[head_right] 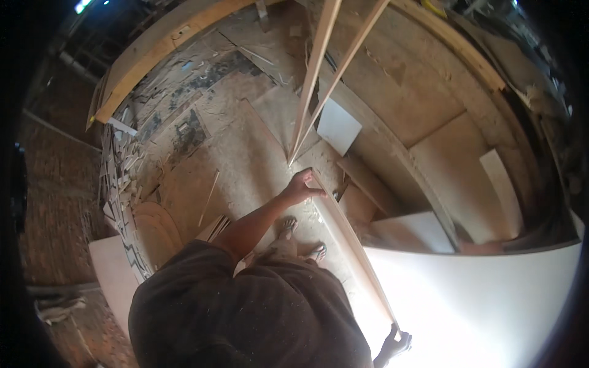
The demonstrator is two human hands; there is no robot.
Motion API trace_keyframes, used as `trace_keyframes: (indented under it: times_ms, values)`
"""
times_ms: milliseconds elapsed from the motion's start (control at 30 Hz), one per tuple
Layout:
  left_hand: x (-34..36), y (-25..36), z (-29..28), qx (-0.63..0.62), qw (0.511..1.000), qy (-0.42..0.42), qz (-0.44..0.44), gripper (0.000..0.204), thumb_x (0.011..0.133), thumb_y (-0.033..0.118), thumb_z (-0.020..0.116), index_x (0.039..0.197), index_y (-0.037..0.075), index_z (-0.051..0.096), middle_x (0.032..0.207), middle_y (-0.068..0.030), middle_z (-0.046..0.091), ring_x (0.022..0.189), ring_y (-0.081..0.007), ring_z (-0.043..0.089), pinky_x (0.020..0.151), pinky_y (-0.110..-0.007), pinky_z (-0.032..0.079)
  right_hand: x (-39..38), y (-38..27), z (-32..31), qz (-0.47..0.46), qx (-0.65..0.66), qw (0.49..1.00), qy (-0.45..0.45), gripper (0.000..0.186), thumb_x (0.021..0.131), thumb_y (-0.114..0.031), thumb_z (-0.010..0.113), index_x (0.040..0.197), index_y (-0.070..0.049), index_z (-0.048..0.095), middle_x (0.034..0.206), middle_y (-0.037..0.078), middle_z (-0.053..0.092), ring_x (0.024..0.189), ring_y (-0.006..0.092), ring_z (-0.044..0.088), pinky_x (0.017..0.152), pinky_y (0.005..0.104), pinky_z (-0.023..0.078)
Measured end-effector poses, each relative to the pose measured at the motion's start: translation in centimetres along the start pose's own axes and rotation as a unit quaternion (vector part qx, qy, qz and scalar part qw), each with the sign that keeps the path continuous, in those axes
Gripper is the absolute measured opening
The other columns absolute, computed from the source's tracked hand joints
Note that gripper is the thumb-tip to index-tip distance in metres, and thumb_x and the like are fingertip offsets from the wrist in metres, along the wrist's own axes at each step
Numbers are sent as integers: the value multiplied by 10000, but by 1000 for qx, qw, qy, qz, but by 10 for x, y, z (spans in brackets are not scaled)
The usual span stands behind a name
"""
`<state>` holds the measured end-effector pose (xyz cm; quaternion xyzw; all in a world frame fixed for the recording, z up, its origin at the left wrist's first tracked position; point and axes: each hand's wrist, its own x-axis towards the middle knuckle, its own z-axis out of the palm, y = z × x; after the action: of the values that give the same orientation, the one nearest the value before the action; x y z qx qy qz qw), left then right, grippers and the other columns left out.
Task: The person places a wooden panel onto a table saw and pushes it through the blade to cut it.
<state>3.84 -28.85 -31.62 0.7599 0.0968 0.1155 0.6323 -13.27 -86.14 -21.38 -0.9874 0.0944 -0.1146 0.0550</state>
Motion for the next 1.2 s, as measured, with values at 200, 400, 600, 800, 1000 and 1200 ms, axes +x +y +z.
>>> trace_keyframes:
  times_ms: [200, 400, 600, 800, 1000, 1200]
  values:
    - [18, 31, -10, 26, 996, 30, 78, 614, 559, 404, 936, 849, 45, 531, 757, -33, 440, 738, -140, 423, 675, -315, 396, 20, -19, -31, -162, 133, 966, 152, 555, 645, -359, 925, 521, -78, 462, 482, 65, 447, 398, 201, 389, 389, 365, 328]
    - [38, 102, -111, -4, 991, 77, 113, 524, 583, 289, 931, 839, 57, 538, 737, 44, 408, 699, -90, 389, 603, -286, 347, 18, -86, -68, -80, 138, 984, 75, 436, 743, -305, 864, 552, -28, 587, 496, 96, 516, 413, 198, 416, 415, 366, 368]
    - [47, 228, -255, -65, 984, 97, 135, 487, 671, 159, 880, 1072, 21, 640, 996, -38, 693, 894, -83, 642, 793, -271, 523, 66, -208, -84, -336, 212, 886, 238, 550, 789, -374, 822, 486, -68, 479, 442, 64, 440, 343, 204, 396, 343, 350, 302]
    - [75, 269, -395, -34, 971, 159, 175, 635, 708, 270, 863, 1224, 9, 601, 1122, -87, 676, 1020, -174, 643, 885, -324, 510, 93, -356, -108, -412, 257, 834, 262, 616, 819, -479, 764, 472, -91, 437, 423, 2, 425, 316, 125, 326, 319, 302, 259]
    - [25, 204, -546, 145, 906, 376, 129, 813, 733, 574, 761, 1268, -12, 585, 1361, -221, 526, 1308, -311, 466, 1082, -399, 374, 103, -521, -167, -429, 174, 820, 336, 686, 790, -553, 758, 416, -115, 386, 374, 6, 374, 295, 141, 293, 308, 334, 222]
    - [-162, -30, -607, 88, 870, 443, -197, 653, 796, 515, 724, 1181, -6, 646, 1135, -189, 676, 1086, -273, 635, 920, -395, 481, 122, -659, -197, -484, 91, 779, 389, 690, 746, -595, 771, 412, -139, 375, 379, 1, 380, 295, 160, 326, 310, 353, 218]
